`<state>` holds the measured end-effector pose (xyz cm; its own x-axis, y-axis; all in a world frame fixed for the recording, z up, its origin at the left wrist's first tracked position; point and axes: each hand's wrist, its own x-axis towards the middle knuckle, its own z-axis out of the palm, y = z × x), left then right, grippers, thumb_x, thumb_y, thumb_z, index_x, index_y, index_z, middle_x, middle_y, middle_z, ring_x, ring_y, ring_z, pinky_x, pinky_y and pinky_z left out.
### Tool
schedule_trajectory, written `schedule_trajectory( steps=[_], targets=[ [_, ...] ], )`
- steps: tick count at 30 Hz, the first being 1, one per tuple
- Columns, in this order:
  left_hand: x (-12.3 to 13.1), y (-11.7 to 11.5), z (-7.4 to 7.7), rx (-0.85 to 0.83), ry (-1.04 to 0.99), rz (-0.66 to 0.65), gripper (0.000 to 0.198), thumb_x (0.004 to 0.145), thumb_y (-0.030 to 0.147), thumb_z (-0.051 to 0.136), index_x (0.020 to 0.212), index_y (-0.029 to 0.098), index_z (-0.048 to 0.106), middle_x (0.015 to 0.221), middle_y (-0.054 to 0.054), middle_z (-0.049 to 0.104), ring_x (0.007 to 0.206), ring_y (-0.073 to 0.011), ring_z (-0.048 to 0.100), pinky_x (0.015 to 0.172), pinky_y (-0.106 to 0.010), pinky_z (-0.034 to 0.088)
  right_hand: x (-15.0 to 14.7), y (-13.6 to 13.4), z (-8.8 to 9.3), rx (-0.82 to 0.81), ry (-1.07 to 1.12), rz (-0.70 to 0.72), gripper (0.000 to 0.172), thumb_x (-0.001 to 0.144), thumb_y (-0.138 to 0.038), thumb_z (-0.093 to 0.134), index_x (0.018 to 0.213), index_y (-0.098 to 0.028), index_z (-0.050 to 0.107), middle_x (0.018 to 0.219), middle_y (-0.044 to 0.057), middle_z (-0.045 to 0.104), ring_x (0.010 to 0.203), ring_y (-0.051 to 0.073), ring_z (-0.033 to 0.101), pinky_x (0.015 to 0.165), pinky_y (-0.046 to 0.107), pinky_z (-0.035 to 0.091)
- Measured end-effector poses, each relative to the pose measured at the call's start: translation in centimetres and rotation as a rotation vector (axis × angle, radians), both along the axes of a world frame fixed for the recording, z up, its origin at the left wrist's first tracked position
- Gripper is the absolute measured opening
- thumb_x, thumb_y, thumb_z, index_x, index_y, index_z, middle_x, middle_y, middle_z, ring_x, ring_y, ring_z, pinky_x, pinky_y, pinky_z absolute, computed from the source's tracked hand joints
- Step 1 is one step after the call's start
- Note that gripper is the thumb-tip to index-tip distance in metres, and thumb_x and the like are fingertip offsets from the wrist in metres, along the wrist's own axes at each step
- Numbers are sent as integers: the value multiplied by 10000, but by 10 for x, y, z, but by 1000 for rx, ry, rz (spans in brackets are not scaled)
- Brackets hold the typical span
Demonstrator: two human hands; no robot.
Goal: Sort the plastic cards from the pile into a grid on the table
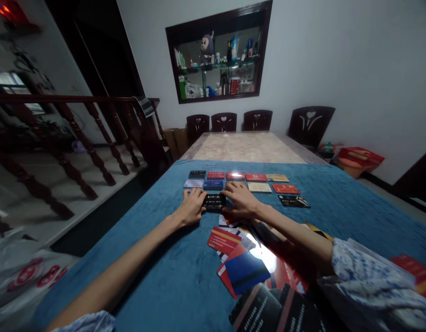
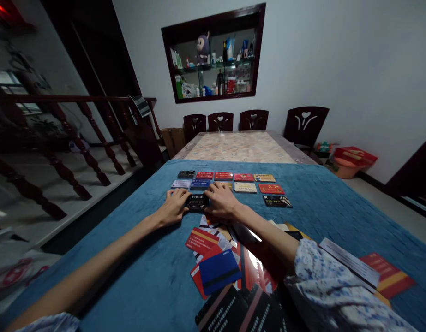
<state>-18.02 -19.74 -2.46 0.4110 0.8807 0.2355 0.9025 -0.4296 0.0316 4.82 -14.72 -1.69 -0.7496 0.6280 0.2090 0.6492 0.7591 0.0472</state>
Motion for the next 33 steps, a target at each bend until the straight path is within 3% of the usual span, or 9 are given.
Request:
schedule_trajectory(
  steps=[11,21,33],
  targets=[
    [-21,23,10,-9,32,4,468,805,127,592,1259,199,504,1294,-149,529,1218,-320,456,1024,-532,307,-21,26,8,-31,11,-13,515,830,-462,702,1270,-205,633,1214,163,570,1171,335,436,869,430,417],
    [-36,42,18,-27,16,32,456,801,112,573,1246,202,533,1256,-137,534,1169,-312,475,1014,-533,315,-39,46,14,-47,26,-11,538,831,-474,704,1285,-194,635,1216,161,577,1162,318,457,931,448,407],
    [-56,73,16,-52,7,77,441,800,120,559,1230,219,537,1262,-124,539,1175,-309,465,999,-544,328,-64,67,20,-90,7,-69,462,843,-451,684,1237,-212,651,1253,140,582,1177,319,465,885,413,442]
  ],
)
